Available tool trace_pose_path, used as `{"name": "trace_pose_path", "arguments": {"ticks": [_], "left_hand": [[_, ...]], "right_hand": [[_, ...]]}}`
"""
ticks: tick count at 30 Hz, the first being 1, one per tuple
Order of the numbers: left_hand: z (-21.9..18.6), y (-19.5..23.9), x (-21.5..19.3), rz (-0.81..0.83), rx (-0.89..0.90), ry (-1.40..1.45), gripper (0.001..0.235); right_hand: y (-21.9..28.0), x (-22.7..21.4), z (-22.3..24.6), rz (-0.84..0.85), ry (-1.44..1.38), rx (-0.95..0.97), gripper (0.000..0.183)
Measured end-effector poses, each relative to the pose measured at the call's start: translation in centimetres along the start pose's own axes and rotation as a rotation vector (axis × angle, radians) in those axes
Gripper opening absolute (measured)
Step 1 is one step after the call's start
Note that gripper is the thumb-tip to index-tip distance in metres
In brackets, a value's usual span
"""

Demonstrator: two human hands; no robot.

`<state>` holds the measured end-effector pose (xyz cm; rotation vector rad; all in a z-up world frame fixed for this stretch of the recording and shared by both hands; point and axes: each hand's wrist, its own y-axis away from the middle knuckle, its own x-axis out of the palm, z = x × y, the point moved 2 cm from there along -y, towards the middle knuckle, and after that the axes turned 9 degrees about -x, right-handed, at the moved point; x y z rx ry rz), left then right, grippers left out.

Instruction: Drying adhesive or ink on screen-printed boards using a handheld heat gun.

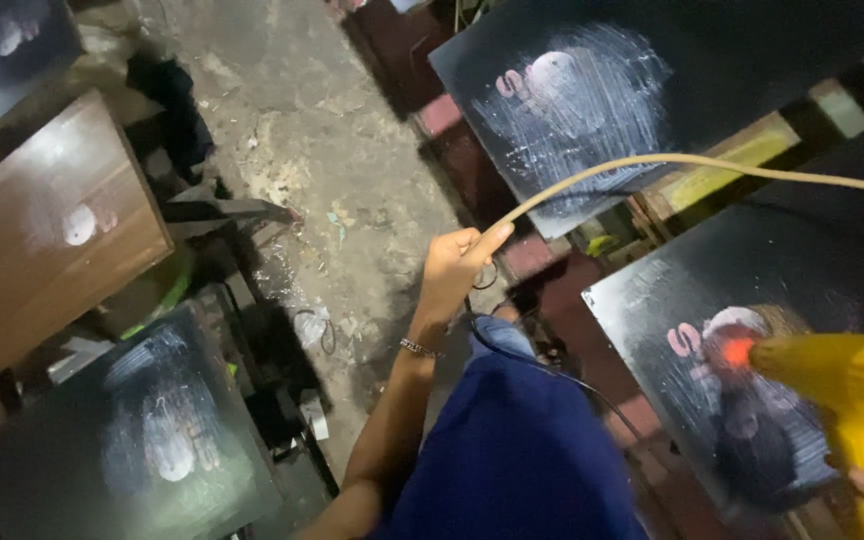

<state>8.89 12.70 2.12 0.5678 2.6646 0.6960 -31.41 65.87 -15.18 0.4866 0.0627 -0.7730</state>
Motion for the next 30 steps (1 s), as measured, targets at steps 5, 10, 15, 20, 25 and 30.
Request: {"name": "trace_pose_path", "arguments": {"ticks": [5, 10, 15, 20, 25, 30], "left_hand": [[1.7, 0.6, 1.0, 0.040, 0.007, 0.066, 0.050], [0.4, 2.5, 0.9, 0.040, 0.141, 0.081, 0.052], [6.5, -3.3, 0.0, -0.043, 0.189, -0.199, 0.042], [4.4, -0.3, 1.2, -0.153, 0.071, -0.092, 0.048], [3.7, -1.5, 0.3, -0.051, 0.170, -0.009, 0.047], [2.5, -3.5, 0.0, -0.032, 0.179, 0.034, 0.044]], "right_hand": [[4.4, 6.1, 7.3, 0.015, 0.032, -0.115, 0.036], [7.6, 7.2, 10.8, -0.149, 0.169, 0.119, 0.066], [8.5, 12.6, 18.5, -0.296, 0.143, 0.166, 0.069], [11.5, 12.9, 23.5, -0.261, 0.258, 0.272, 0.068], [9.6, 15.9, 26.8, -0.246, 0.311, 0.278, 0.071], [10.5, 15.7, 27.0, -0.242, 0.171, 0.334, 0.066]]}}
